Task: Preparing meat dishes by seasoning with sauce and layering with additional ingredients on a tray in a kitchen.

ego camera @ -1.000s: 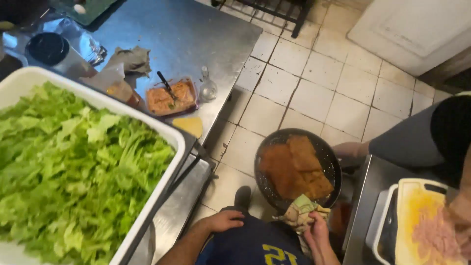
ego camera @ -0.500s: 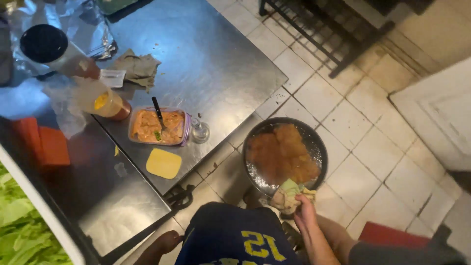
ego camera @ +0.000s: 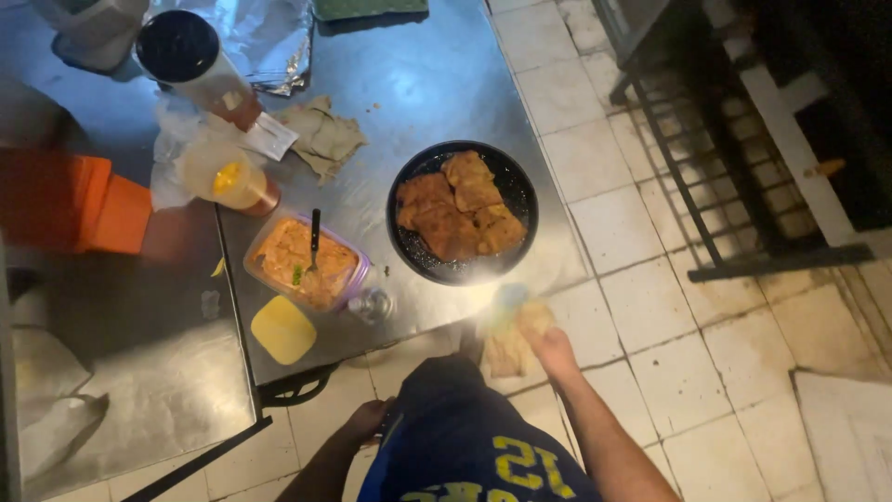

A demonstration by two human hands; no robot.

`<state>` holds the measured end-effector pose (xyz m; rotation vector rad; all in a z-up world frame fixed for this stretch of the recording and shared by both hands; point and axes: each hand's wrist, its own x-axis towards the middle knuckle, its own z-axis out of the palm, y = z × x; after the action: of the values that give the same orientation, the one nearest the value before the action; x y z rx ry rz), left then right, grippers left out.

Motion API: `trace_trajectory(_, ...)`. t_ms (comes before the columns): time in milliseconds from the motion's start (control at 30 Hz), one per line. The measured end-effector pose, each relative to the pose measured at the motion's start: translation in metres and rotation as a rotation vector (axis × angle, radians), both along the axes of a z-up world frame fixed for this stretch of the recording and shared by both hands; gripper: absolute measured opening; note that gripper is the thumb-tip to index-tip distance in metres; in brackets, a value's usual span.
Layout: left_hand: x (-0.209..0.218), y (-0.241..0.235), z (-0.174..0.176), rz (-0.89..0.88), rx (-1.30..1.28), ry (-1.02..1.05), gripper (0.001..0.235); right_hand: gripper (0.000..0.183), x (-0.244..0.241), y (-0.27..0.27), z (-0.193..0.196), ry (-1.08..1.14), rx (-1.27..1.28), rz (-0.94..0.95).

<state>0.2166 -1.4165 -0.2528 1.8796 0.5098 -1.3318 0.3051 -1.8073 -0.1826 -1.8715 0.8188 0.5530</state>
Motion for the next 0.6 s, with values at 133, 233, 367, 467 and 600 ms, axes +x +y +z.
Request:
trace_trajectory(133, 0.067, -0.082, 0.016, 0.243, -0.071, 0.232, 0.071, 0.036, 0.022, -0.041, 0.063, -0.004, 0.049, -0.101)
trace_trajectory(233, 0.124, -0.129, 0.012, -0.099, -0.074, 0.177, 0.083, 0.036, 0.012, -0.095, 0.052, -0.113, 0.201, -0.41)
trace_trajectory(367, 0.194, -0.186, 0.024, -0.424, -0.316, -0.074, 0.067, 0.029, 0.025, -0.149, 0.04, -0.19, 0.144, -0.617)
trace_trajectory(467, 0.215, -0.258, -0.044, -0.082, -1.337, -0.89, 0.021, 0.044, 0.05, -0.193, 0.026, -0.348, 0.145, -0.72)
trace_trajectory(600, 0.252, -0.376, 0.054, -0.026, -0.387, -0.772, 0.059, 0.02, 0.091, -0.253, 0.023, -0.263, 0.123, -0.471)
